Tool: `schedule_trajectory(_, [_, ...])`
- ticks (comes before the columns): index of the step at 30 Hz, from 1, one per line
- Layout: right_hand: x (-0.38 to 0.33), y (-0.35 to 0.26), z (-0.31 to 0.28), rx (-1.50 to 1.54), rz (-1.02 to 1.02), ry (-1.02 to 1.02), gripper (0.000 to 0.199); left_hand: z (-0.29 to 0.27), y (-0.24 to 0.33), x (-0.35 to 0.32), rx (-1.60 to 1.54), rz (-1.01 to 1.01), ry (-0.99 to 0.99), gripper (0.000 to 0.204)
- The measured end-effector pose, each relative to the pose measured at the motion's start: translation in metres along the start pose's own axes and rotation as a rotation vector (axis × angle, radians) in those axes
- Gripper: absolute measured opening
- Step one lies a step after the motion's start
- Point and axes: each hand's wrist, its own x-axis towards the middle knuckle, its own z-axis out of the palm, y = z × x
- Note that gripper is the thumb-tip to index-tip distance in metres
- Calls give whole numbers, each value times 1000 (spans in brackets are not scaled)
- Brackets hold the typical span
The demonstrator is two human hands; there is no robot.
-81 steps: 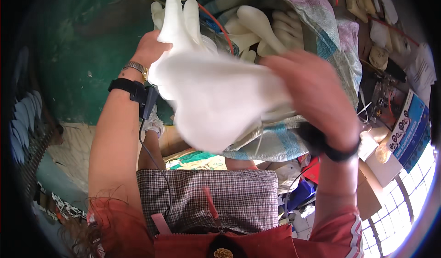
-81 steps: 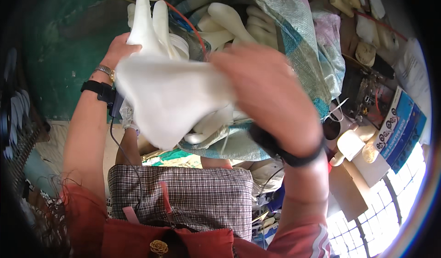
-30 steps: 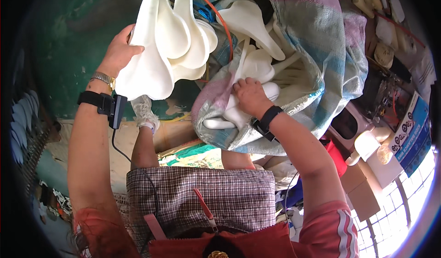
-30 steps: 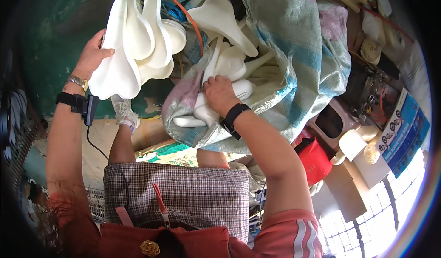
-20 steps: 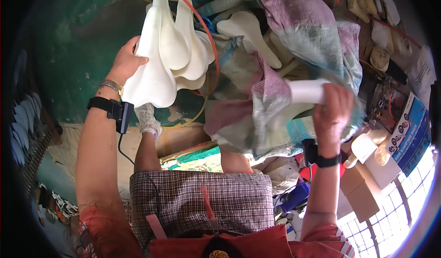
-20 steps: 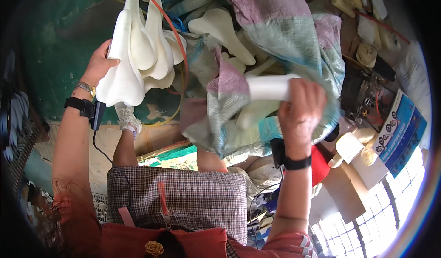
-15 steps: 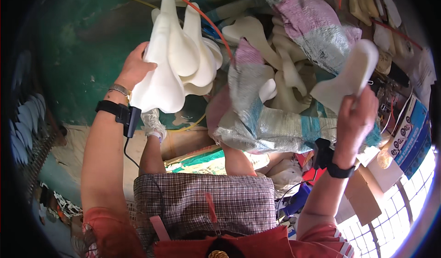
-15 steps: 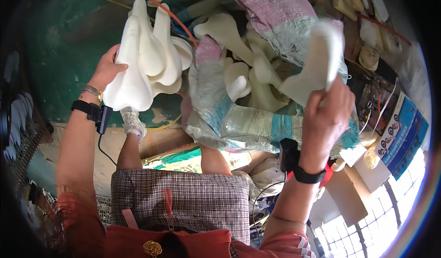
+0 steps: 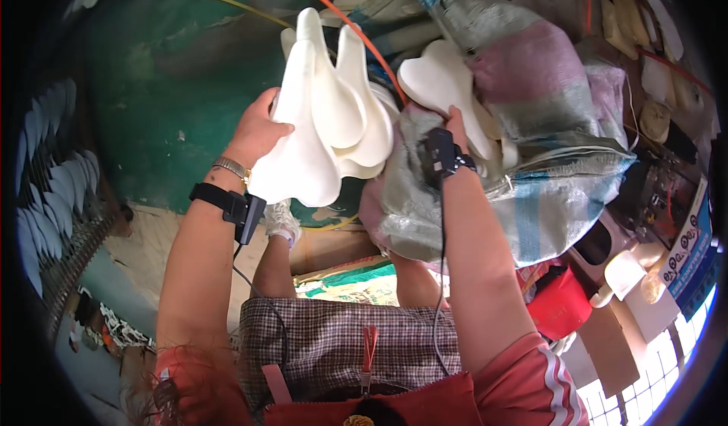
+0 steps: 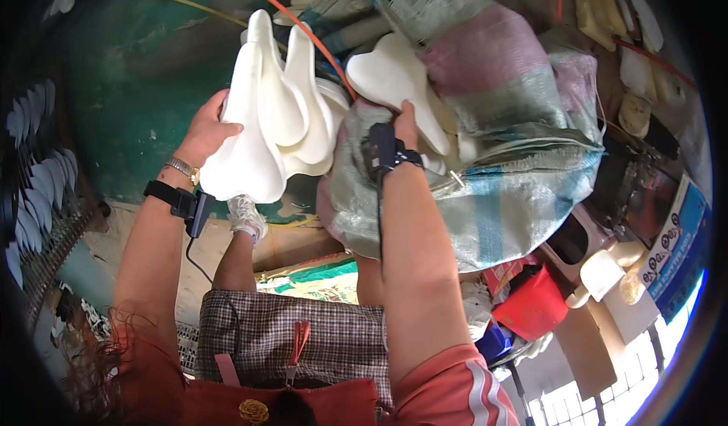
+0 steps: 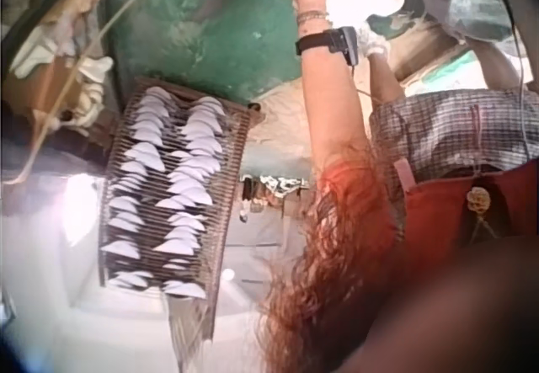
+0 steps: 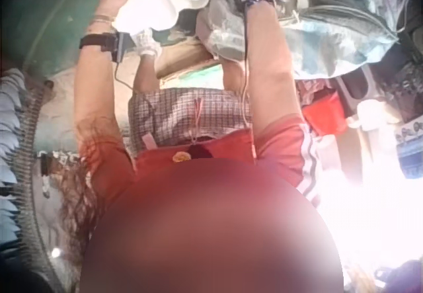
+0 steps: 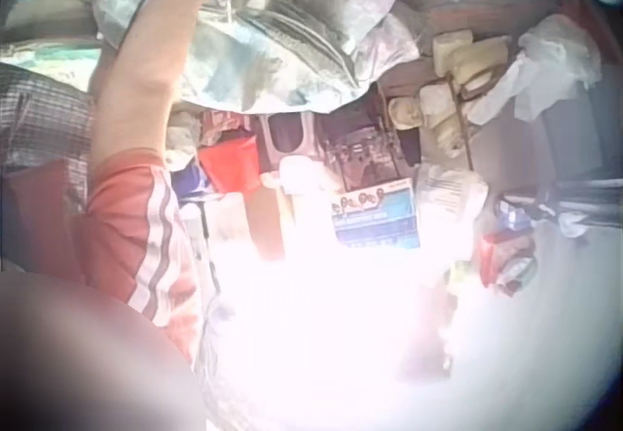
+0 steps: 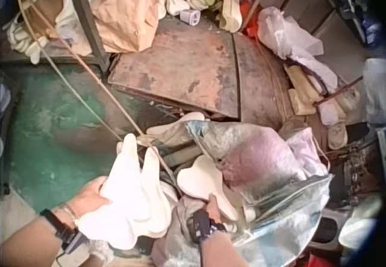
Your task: The person sprays white shoe insoles with a handheld spray gun and places them on a cardboard surface. They retrieve more insoles from a sack, arrange them, and continue spraying. The person also handles gray insoles on a rack and places them on cardboard.
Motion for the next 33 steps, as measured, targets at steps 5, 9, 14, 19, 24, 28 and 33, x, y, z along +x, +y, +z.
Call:
schedule_trajectory(5, [25, -13, 5, 150, -111, -109, 58, 10, 9, -17, -73, -50, 11, 61])
schedule_trajectory(9, [35, -23, -15, 94, -277, -98, 47, 20, 18, -19, -32, -74, 38, 63])
schedule_trajectory(14, [-70, -51, -58, 182, -213, -185, 40, 24, 1, -22, -88, -94, 75, 66])
schedule_trajectory(19, [-219, -83, -91, -410, 100, -432, 47, 50, 11, -25, -9, -95, 160, 65])
schedule_trajectory(24, [-268, -28, 37, -977, 13, -472, 51, 79, 12, -20, -93, -98, 167, 63])
schedule_trajectory(28, [-253, -9, 46, -1358, -530, -750, 47, 76, 5, -15, -165, -102, 156, 65])
schedule_trajectory(33, [-178, -6, 83, -1816, -670, -530, 43, 70, 15, -34, -316, 17, -34, 71])
